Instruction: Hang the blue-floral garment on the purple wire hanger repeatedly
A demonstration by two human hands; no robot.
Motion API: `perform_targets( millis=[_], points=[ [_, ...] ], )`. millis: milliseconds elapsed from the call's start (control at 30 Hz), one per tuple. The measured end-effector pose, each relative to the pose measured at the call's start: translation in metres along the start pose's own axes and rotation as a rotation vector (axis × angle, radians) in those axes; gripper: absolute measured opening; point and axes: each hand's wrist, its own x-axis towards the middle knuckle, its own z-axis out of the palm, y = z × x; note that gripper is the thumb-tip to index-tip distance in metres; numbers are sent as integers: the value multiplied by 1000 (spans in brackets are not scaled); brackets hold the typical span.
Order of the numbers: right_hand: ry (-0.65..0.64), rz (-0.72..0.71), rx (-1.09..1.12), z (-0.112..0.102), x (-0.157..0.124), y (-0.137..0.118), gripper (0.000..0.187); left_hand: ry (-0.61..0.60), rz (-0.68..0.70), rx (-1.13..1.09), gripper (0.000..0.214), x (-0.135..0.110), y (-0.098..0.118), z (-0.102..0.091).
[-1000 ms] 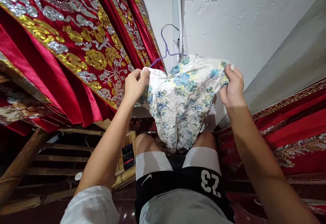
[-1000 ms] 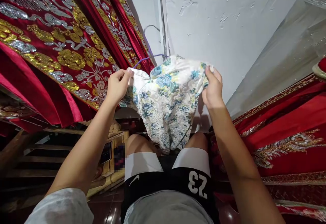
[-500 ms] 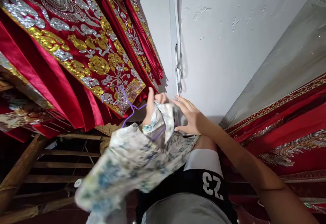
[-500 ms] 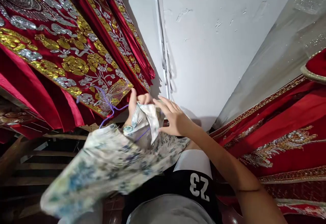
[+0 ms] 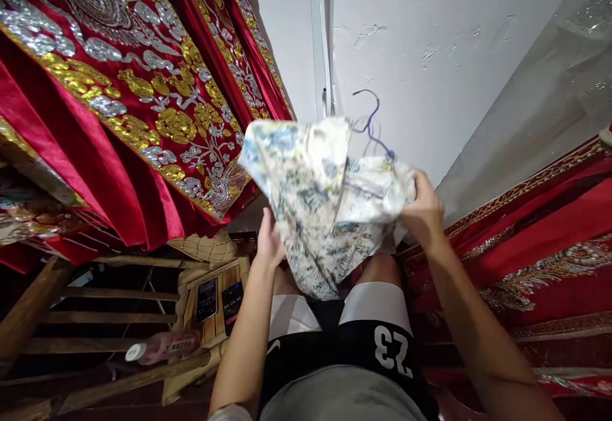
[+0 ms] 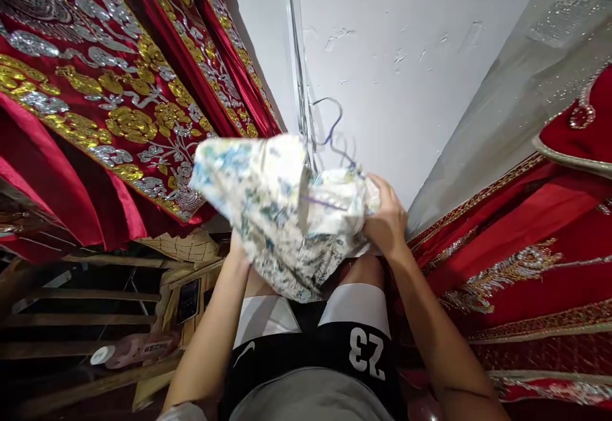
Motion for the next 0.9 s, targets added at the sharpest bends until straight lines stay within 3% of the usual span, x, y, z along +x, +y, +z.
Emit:
perform_targets(
  millis=[67, 133, 300, 400, 500, 667, 767, 833, 900],
  points=[
    [57, 93, -54, -4, 29, -8, 56, -37, 13, -12, 61, -8, -3, -28],
    [92, 73, -81, -2, 52, -21, 48, -36, 29, 21, 64, -15, -13, -47],
    [103, -194, -44, 13, 68, -51, 42, 212, 104, 110, 59, -21, -47, -54],
    [86, -242, -43, 13, 56, -52, 42, 278, 150, 126, 57, -27, -60, -49],
    [10, -244, -66, 8, 43, -41, 43, 298, 91, 162, 59, -38, -70, -47],
    [-80, -303, -102, 9, 24, -29, 80, 240, -18, 228, 62, -57, -94, -41],
    [-234, -304, 11, 29, -4, -28, 91, 145, -80, 207, 68, -67, -115, -35],
    [-409, -285, 195, 50, -37, -28, 80, 111, -97, 182, 73, -72, -129, -33],
    [-463, -261, 392, 71, -77, -28, 68, 113, -72, 160, 74, -75, -140, -33]
  ],
)
